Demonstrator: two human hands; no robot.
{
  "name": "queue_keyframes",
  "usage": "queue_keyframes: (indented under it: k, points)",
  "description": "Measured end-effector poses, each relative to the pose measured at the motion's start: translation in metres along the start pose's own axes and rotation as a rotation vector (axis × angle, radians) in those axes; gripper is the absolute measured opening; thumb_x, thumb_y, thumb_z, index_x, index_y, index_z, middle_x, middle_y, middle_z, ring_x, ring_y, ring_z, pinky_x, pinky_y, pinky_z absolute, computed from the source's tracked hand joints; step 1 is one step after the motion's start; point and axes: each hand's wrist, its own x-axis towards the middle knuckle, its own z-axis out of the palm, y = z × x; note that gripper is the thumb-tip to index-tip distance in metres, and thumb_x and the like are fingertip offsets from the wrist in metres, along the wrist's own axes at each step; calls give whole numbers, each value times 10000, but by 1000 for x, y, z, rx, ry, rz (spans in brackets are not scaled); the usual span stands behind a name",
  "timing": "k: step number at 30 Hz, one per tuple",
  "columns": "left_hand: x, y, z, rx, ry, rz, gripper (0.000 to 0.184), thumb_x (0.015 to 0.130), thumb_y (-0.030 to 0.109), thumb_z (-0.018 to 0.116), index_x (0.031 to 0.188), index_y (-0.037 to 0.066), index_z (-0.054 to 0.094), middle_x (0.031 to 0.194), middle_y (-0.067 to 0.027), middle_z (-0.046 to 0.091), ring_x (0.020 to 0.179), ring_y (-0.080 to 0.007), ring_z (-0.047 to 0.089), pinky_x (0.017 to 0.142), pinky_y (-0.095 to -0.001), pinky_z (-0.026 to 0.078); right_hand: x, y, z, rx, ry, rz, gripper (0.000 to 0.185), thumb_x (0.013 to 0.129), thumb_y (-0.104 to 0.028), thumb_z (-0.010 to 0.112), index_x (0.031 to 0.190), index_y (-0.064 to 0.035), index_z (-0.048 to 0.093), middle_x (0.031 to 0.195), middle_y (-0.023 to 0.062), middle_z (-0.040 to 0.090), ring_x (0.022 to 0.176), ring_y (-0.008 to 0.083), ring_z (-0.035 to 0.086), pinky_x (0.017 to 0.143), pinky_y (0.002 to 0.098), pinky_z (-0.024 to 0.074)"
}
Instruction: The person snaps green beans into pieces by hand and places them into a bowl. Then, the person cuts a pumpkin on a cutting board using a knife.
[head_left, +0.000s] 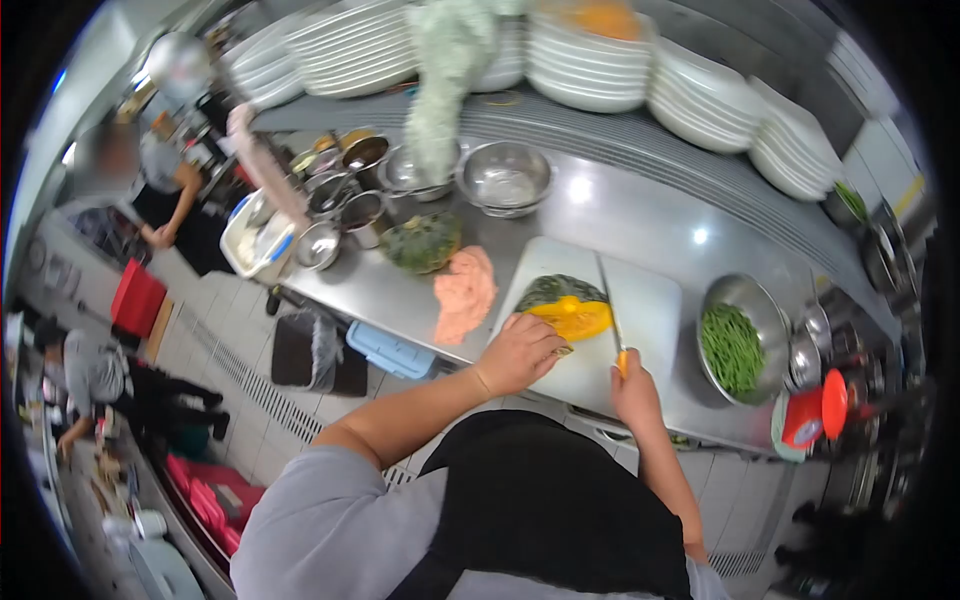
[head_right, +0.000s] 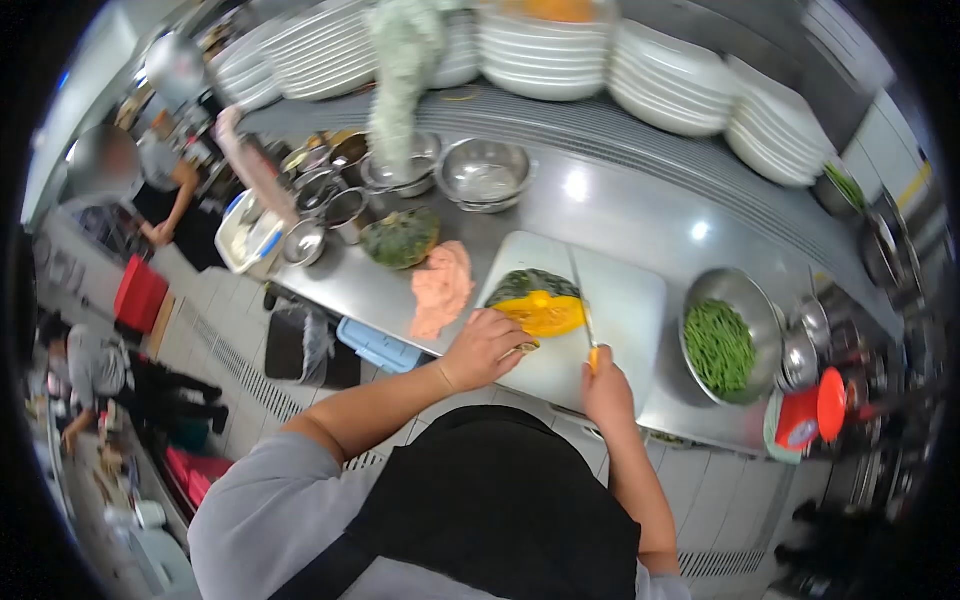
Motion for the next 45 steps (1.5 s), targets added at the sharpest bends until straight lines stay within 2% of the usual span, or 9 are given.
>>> queue_keyframes:
  k: [4,6,15,19,20,23,29,40,45]
  points:
    - [-41,-12,-9,-13,241,-230,281,798,89,722,1072,63,667,965,-103,636,931,-288,614,837,-422,476,3,6,4,45,3,-32,324,983,-179,551,1230,-17,418,904,330,650,874,535,621,730,558,495]
    - [-67,-22,-51,-117,311,-604,263,799,74,718,1055,68,658,980,-95,650,894,-283,632,817,-416,485,5,12,11,52,45,-77,312,984,-169,546,1226,-21,419,908,330,650,874,532,625,729,555,495]
    - [-209,-122,-269,971,730,-798,225,845,90,678,1065,71,632,988,-122,653,890,-324,631,800,-425,506,20,21,16,67,-7,-27,340,985,-133,540,1273,-20,400,954,319,660,906,512,641,747,543,504]
    - [-246,-142,-283,706,224,-1810,515,892,239,659,1352,31,555,1286,-212,619,1173,-373,612,1006,-448,492,19,17,12,66,8,-11,339,986,-154,540,1268,-25,404,924,324,658,890,519,636,736,550,503]
    - [-267,-155,-264,871,334,-1550,488,908,239,651,1329,9,561,1254,-215,631,1084,-379,645,950,-451,514,17,11,11,26,22,-29,339,986,-163,541,1265,-27,405,912,325,657,885,521,634,732,551,503]
    - [-201,-131,-207,498,523,-1219,308,914,227,666,1117,-5,680,1066,-187,694,948,-351,685,831,-419,539,12,10,16,67,37,-24,341,987,-179,541,1260,-27,405,894,326,655,877,524,632,729,558,502]
    - [-58,-110,-56,-309,206,-786,388,912,278,703,1195,15,673,1072,-173,717,943,-267,704,820,-352,549,-2,-5,13,128,-35,112,363,988,-194,549,1268,-19,398,933,328,655,885,518,635,748,556,503]
    - [44,-125,49,-977,-372,-1110,857,903,593,636,1446,-41,444,1387,-191,564,1297,-262,524,1092,-333,384,-68,47,22,225,140,185,346,981,-222,581,1257,-50,463,959,285,667,927,490,634,784,524,501]
    - [44,-93,32,-885,-332,-1102,859,922,539,645,1506,-15,346,1426,-195,516,1293,-262,519,1077,-332,402,-95,60,18,234,-38,325,293,988,-234,558,1201,-61,456,885,252,665,671,438,666,490,478,543]
